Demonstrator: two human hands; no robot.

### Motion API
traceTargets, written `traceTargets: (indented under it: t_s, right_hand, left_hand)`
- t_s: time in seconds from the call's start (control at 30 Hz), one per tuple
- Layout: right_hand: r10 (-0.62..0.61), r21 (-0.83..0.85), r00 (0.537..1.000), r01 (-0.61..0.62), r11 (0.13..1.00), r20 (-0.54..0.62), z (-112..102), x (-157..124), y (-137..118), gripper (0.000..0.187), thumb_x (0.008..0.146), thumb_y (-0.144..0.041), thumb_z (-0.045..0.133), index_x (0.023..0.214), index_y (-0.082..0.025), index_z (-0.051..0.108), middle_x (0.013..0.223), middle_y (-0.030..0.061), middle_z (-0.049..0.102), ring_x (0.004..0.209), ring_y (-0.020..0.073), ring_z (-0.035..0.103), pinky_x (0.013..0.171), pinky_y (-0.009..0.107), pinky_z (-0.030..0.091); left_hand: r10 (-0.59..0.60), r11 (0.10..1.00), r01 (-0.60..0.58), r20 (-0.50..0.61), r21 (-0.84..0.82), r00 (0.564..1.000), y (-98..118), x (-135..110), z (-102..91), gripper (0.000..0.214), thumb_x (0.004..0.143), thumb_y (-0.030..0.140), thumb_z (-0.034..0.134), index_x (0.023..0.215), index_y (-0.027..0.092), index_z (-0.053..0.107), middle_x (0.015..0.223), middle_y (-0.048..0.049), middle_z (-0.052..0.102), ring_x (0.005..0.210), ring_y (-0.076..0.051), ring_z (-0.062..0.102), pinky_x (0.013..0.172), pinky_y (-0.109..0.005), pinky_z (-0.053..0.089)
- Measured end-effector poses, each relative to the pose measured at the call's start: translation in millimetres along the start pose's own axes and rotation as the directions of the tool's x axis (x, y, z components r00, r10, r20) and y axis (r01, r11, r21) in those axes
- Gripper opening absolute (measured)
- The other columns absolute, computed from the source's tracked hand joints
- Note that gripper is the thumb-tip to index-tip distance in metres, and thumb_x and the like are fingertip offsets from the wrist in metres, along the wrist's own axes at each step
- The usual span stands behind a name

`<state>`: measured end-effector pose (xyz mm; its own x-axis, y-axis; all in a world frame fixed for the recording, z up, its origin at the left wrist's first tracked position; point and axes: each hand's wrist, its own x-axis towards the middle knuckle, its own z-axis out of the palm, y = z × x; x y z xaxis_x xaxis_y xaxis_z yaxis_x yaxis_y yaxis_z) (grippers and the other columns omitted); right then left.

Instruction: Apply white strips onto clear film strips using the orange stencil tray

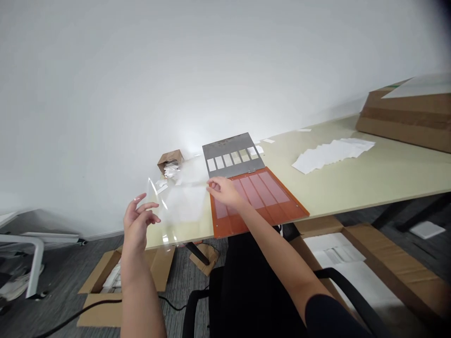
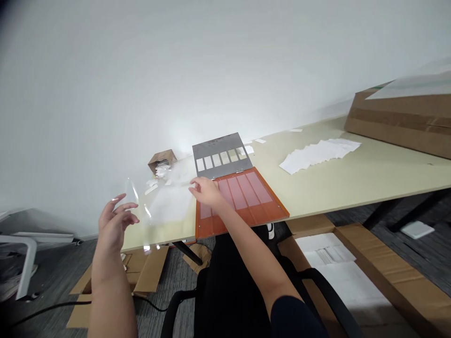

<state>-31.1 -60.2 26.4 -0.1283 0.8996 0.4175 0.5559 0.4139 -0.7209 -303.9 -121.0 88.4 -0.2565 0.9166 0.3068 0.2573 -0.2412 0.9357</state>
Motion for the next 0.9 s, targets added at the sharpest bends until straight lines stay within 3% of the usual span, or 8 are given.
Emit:
traceTargets:
  t_s: [0.1, 0.2, 0.4, 0.53, 0.73, 0.83, 0.9]
  right_hand:
    - [-0.127, 0.13, 0.991, 0.121, 0.984, 0.045, -19.9, -23.2, -7.3, 0.022, 0.09, -0.033, 0.058, 0.107, -0.022, 0.066, 0.095, 0.0, 0.069, 0.081, 0.011, 0.061, 0.075, 0.024, 0.045]
    - [-0.191, 0.199, 0.98, 0.177, 0.964, 0.052, -47.3, -45.4, 2.5, 0.015, 0.09, -0.031, 0.058, 0.093, -0.021, 0.068, 0.09, 0.001, 0.069, 0.079, 0.0128, 0.06, 0.073, 0.026, 0.047]
    - [-0.039, 0.171, 0.991, 0.061, 0.983, -0.13, -112.8, -78.7, 50.0, 0.018, 0.09, -0.04, 0.059, 0.091, -0.025, 0.069, 0.084, 0.003, 0.069, 0.077, 0.0178, 0.063, 0.071, 0.032, 0.052]
    - [0.073, 0.194, 0.982, -0.039, 0.98, -0.176, -150.0, -87.5, 81.7, 0.024, 0.087, -0.048, 0.063, 0.092, -0.026, 0.071, 0.088, 0.006, 0.071, 0.082, 0.0211, 0.065, 0.075, 0.035, 0.053]
    - [0.212, 0.12, 0.973, -0.2, 0.972, -0.092, -184.1, -50.2, 119.1, 0.04, 0.087, -0.059, 0.057, 0.092, -0.022, 0.069, 0.082, 0.0061, 0.069, 0.079, 0.0208, 0.061, 0.075, 0.035, 0.05]
    - [0.211, 0.097, 0.974, -0.203, 0.974, -0.084, -183.5, -9.4, 145.9, 0.04, 0.086, -0.059, 0.057, 0.093, -0.022, 0.069, 0.084, 0.0055, 0.069, 0.076, 0.0195, 0.06, 0.074, 0.034, 0.05]
    - [0.235, 0.113, 0.959, -0.219, 0.969, -0.161, -174.3, 20.5, 169.9, 0.039, 0.08, -0.056, 0.062, 0.098, -0.022, 0.069, 0.09, 0.0052, 0.068, 0.076, 0.0189, 0.061, 0.074, 0.034, 0.051]
  left_hand:
    - [0.025, 0.999, -0.022, -0.054, 0.046, 0.998, -1.2, 33.1, 10.5, 0.068, 0.056, 0.024, 0.057, 0.124, 0.022, 0.048, 0.091, -0.0002, 0.067, 0.048, -0.009, 0.056, 0.052, -0.023, 0.042]
    - [0.033, 0.987, -0.022, -0.065, 0.158, 0.997, -6.2, 74.8, 26.2, 0.073, 0.057, 0.018, 0.056, 0.128, 0.022, 0.046, 0.099, -0.0039, 0.068, 0.053, -0.01, 0.06, 0.052, -0.022, 0.042]
    - [0.118, 0.872, -0.118, 0.029, 0.475, 0.993, -21.9, 164.2, 65.9, 0.079, 0.066, 0.005, 0.069, 0.138, 0.025, 0.045, 0.11, -0.0038, 0.065, 0.066, -0.011, 0.061, 0.064, -0.026, 0.05]
    - [0.121, 0.785, -0.183, 0.143, 0.592, 0.982, -52.5, 207.2, 95.7, 0.04, 0.092, 0.03, 0.063, 0.129, 0.017, 0.053, 0.115, -0.008, 0.063, 0.095, -0.02, 0.064, 0.084, -0.04, 0.056]
    - [0.072, 0.722, -0.183, 0.192, 0.667, 0.979, -111.5, 237.9, 128.9, 0.037, 0.094, 0.035, 0.061, 0.126, 0.016, 0.056, 0.123, -0.0098, 0.06, 0.105, -0.022, 0.063, 0.09, -0.044, 0.055]
    - [0.061, 0.72, -0.183, 0.201, 0.669, 0.978, -126.6, 248.9, 139.9, 0.037, 0.095, 0.035, 0.061, 0.126, 0.016, 0.056, 0.122, -0.0096, 0.061, 0.103, -0.022, 0.064, 0.088, -0.043, 0.056]
    - [0.075, 0.724, -0.184, 0.189, 0.665, 0.979, -129.9, 254.5, 147.0, 0.039, 0.094, 0.034, 0.061, 0.128, 0.016, 0.055, 0.125, -0.0101, 0.06, 0.106, -0.023, 0.063, 0.091, -0.045, 0.055]
